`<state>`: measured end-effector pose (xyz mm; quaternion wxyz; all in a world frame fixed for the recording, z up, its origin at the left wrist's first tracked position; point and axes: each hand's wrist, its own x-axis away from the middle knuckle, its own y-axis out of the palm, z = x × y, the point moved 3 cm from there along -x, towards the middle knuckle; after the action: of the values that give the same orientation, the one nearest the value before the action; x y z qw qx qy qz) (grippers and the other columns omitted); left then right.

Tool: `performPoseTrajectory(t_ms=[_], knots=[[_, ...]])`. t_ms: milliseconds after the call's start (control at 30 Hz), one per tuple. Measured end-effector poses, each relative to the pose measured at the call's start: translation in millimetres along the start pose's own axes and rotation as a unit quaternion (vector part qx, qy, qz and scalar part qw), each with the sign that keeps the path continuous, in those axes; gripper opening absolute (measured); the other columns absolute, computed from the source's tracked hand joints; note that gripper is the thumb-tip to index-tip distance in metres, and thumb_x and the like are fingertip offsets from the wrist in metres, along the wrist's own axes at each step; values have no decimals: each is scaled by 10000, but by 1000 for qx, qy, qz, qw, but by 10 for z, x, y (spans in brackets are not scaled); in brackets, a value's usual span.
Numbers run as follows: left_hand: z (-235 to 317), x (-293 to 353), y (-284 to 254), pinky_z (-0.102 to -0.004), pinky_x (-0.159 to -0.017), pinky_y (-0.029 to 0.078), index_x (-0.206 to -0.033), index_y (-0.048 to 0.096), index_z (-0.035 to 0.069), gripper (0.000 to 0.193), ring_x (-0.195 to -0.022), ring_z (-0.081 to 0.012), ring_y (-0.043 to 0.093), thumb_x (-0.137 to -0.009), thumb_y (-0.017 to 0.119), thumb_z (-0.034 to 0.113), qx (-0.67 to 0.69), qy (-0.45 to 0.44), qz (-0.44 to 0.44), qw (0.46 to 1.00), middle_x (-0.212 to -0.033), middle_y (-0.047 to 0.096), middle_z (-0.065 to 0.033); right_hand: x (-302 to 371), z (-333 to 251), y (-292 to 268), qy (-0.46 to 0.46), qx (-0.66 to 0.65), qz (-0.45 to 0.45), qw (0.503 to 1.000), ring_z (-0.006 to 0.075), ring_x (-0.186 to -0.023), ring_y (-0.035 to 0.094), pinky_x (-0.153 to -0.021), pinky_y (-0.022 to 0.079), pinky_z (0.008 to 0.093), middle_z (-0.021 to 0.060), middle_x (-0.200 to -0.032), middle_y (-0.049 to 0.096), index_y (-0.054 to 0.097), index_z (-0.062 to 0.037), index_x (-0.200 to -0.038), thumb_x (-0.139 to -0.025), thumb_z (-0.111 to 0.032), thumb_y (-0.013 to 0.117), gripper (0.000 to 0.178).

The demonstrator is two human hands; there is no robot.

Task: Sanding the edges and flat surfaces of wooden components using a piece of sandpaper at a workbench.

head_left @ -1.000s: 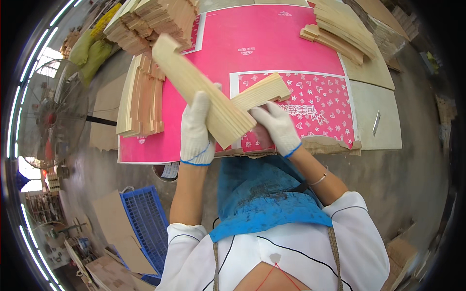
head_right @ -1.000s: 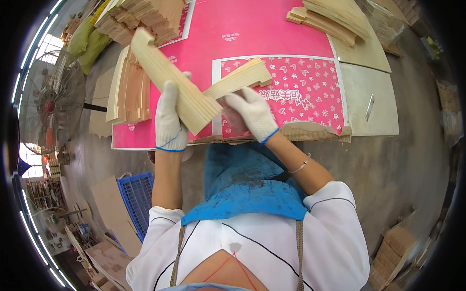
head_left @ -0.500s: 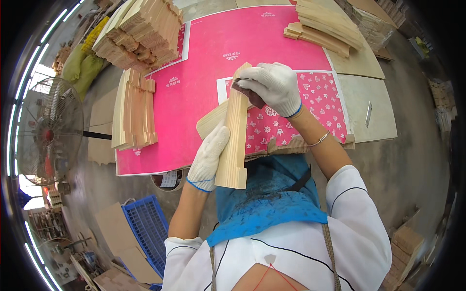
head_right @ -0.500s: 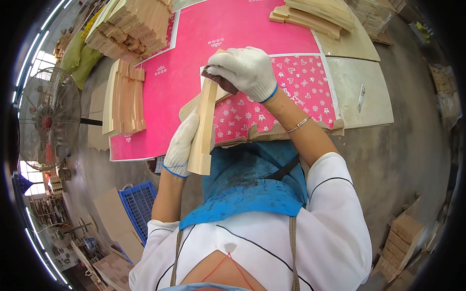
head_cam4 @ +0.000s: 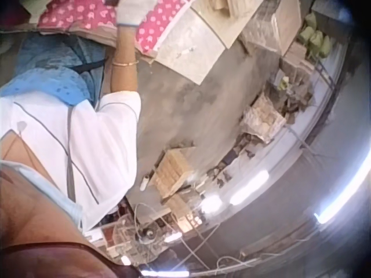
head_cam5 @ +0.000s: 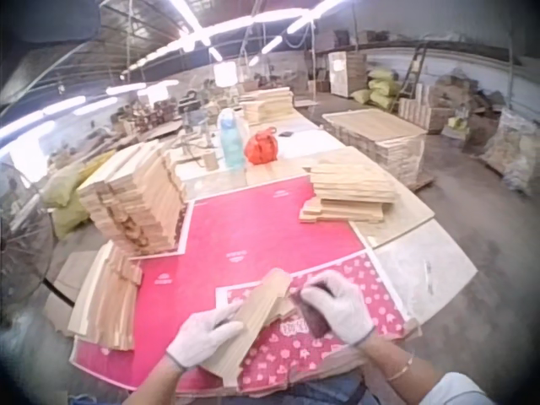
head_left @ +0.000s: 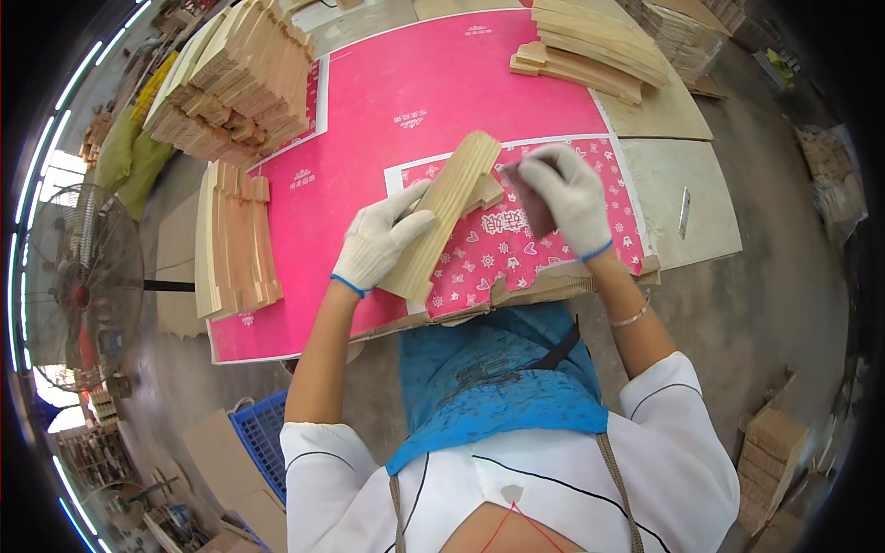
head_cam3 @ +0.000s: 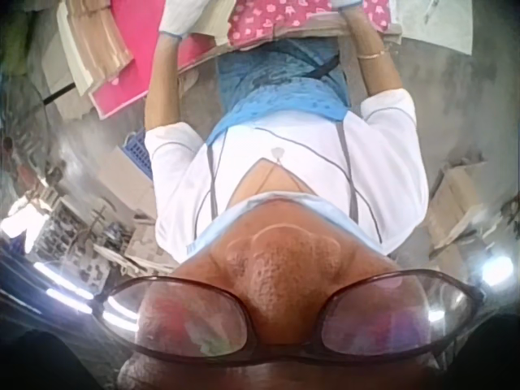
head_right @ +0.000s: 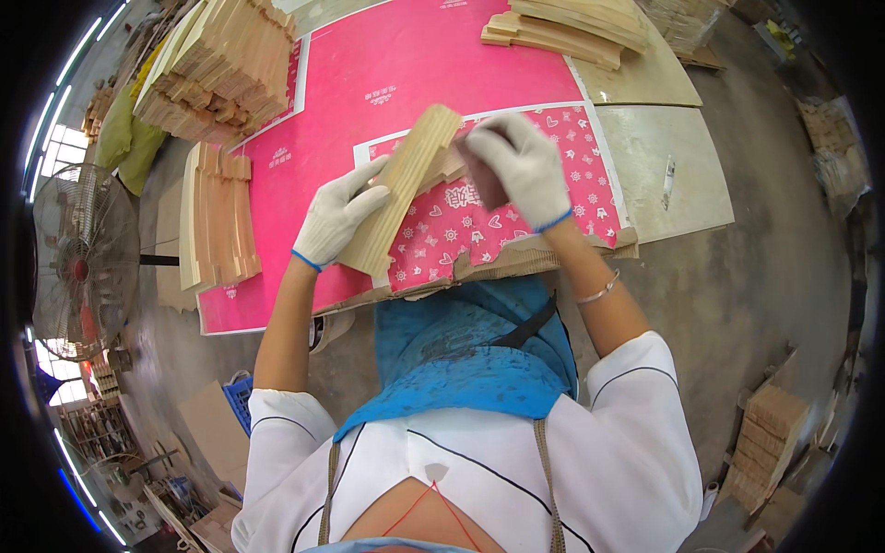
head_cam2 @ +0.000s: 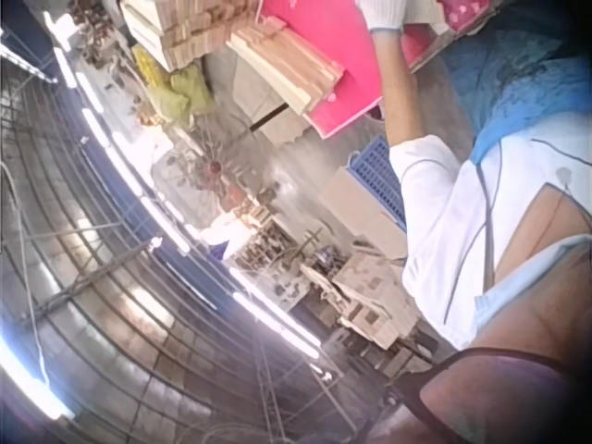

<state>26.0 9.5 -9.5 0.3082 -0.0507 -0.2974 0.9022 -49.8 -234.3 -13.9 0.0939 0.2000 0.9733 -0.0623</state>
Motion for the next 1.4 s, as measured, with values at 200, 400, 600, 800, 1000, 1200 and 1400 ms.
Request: performPoseTrajectory(t_ms=[200, 400, 600, 800, 1000, 1200, 1400], knots=[[259, 34, 200, -441, -782, 505, -1306, 570, 118, 707, -957, -321, 597, -702, 786, 414, -372, 52, 93, 922, -1041, 601, -149, -668, 266, -36, 4, 163, 27, 986, 233, -835, 683, -770, 524, 341, 137, -908, 710, 697, -53, -976, -845, -411, 652, 384], [163, 45, 367, -423, -766, 513, -1317, 552, 116, 707, -898, -305, 583, -703, 784, 377, -413, 42, 145, 898, -1019, 593, -126, -1025, 380, 537, 30, 422, -97, 901, 343, -923, 669, -815, 526, 429, 143, -961, 709, 701, -136, -1008, -828, -465, 617, 384], [174, 55, 334, -426, -760, 513, -1303, 560, 110, 681, -898, -307, 582, -708, 776, 359, -418, 35, 152, 895, -1022, 592, -125, -612, 647, 38, 54, 321, -50, 944, 342, -922, 669, -811, 518, 423, 179, -928, 697, 694, -78, -965, -850, -446, 610, 394], [165, 61, 360, -423, -758, 514, -1294, 569, 112, 674, -893, -302, 585, -702, 782, 353, -420, 37, 157, 893, -1020, 596, -125, -782, 373, 85, 58, 259, -16, 964, 340, -953, 662, -825, 520, 414, 165, -986, 696, 699, -90, -1011, -836, -442, 614, 402], [209, 59, 394, -422, -751, 518, -1316, 544, 117, 699, -894, -303, 589, -703, 784, 351, -428, 19, 149, 891, -1022, 599, -120, -956, 737, 353, 41, 340, -78, 936, 354, -991, 651, -867, 508, 427, 164, -1037, 697, 700, -106, -1031, -817, -487, 616, 445], [196, 48, 350, -430, -753, 525, -1315, 533, 129, 668, -893, -317, 602, -729, 766, 350, -447, 16, 144, 883, -1016, 608, -120, -553, 714, -173, 72, 321, -6, 944, 350, -943, 660, -841, 508, 410, 199, -979, 693, 700, -63, -987, -823, -481, 617, 456], [374, 8, 68, -450, -823, 510, -1202, 632, 111, 433, -921, -333, 638, -834, 658, 339, -376, 22, 61, 924, -994, 637, -123, -401, 618, -372, 101, 27, 79, 991, 118, -789, 616, -719, 482, 278, 72, -850, 690, 691, 14, -943, -865, -279, 678, 303]])
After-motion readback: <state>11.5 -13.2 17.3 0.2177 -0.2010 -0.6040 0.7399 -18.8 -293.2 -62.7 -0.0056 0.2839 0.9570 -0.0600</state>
